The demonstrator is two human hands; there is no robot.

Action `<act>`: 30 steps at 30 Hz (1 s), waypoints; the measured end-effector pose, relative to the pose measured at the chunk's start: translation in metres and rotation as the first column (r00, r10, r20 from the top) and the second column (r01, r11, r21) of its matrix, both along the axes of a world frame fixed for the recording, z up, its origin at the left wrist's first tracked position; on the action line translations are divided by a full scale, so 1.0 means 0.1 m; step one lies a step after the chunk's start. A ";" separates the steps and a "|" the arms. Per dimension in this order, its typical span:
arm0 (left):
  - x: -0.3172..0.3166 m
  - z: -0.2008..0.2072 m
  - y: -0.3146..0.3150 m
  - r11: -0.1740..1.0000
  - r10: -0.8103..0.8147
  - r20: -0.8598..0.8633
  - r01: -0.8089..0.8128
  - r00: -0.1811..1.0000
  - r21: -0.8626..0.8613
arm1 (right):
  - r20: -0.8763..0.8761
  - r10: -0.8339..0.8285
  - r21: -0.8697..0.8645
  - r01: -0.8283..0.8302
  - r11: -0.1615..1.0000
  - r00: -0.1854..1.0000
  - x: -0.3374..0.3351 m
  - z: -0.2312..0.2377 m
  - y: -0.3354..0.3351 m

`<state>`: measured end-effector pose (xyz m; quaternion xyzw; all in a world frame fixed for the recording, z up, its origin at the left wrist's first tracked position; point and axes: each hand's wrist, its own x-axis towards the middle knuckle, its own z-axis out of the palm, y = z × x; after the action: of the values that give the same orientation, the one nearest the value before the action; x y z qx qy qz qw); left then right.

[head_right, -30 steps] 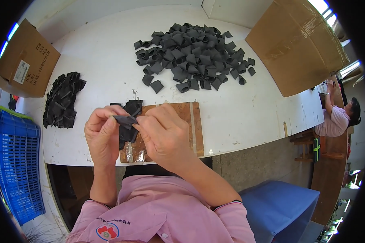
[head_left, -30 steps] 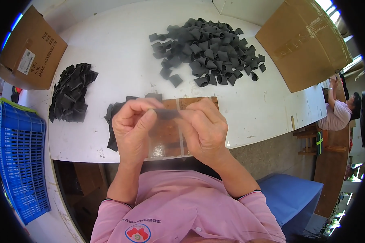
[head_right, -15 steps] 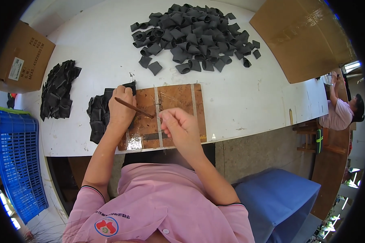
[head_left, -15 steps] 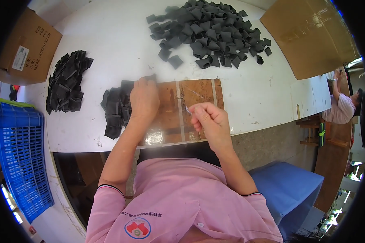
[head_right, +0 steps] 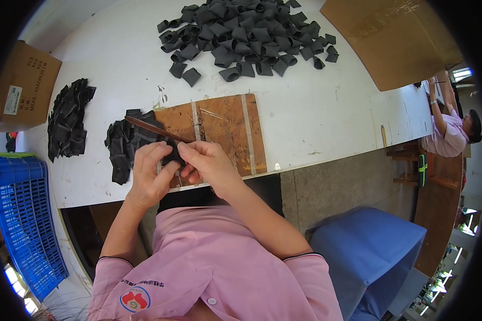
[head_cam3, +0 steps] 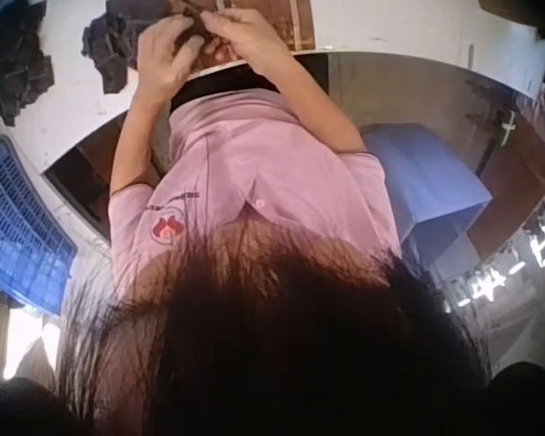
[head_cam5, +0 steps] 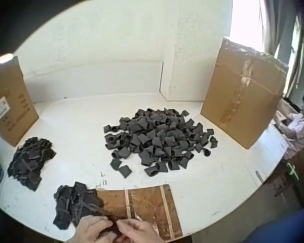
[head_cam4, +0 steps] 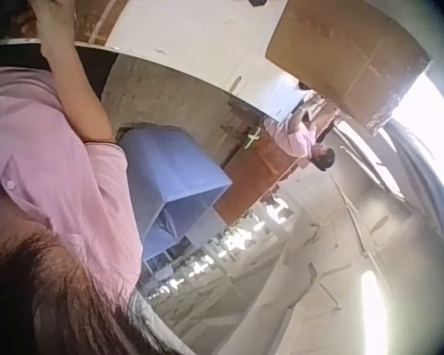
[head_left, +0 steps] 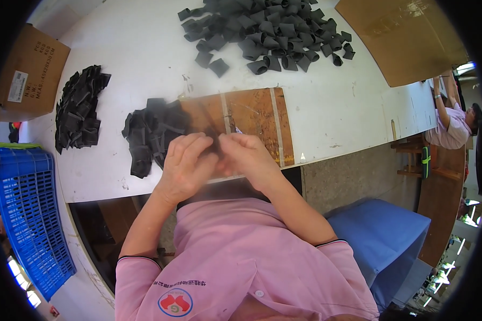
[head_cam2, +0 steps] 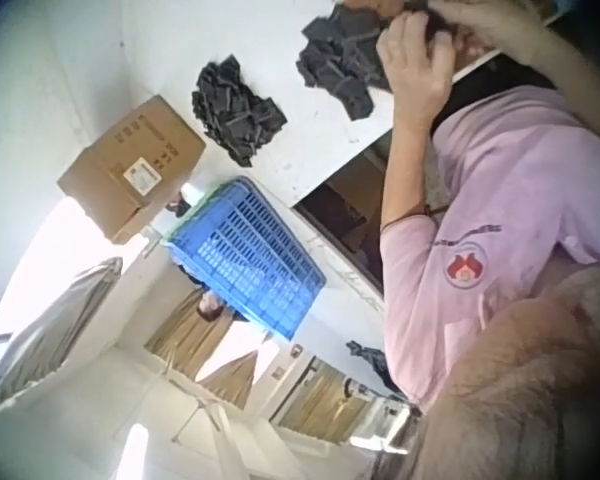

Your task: Manually inspecting and handling small black rubber or plastic components at a workbench.

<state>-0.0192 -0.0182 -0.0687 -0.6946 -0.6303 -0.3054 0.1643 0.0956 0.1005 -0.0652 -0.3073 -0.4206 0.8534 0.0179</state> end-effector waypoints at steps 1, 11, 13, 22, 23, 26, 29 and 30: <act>0.05 0.00 -0.01 0.999 0.032 0.041 -0.032 0.999 -0.006 | 0.002 -0.005 -0.004 0.005 1.000 1.000 -0.02 -0.06 -0.01; 0.17 -0.37 0.10 0.954 0.250 0.488 -0.299 0.836 0.023 | -0.048 -0.038 0.022 0.039 0.999 0.998 -0.06 -0.24 -0.07; 0.12 -0.39 0.07 0.936 0.296 0.581 -0.353 0.758 -0.016 | -0.036 -0.037 -0.025 0.036 0.999 0.999 -0.07 -0.24 -0.08; 0.34 -0.38 -0.06 0.910 0.315 0.764 -0.407 0.563 -0.076 | 0.012 0.001 0.115 -0.002 0.993 1.000 -0.12 -0.38 -0.17; 0.35 -0.40 -0.07 0.900 0.370 0.745 -0.414 0.555 -0.138 | 0.027 -0.049 0.134 0.045 0.990 0.998 -0.12 -0.39 -0.19; 0.34 -0.41 -0.07 0.897 0.381 0.745 -0.414 0.548 -0.154 | 0.029 -0.117 0.248 0.107 0.963 0.993 -0.11 -0.38 -0.22; 0.23 -0.39 -0.06 0.844 0.483 0.575 -0.527 0.661 -0.104 | 0.029 -0.129 0.428 0.105 0.898 0.991 -0.04 -0.28 -0.20; 0.22 -0.36 -0.03 0.845 0.481 0.578 -0.524 0.660 -0.104 | 0.032 -0.132 0.430 0.105 0.897 0.991 0.00 -0.26 -0.17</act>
<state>0.0030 -0.0212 -0.1048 -0.3589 -0.8049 -0.4680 0.0653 0.0959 0.0840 -0.0911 -0.3466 -0.5780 0.7283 0.1240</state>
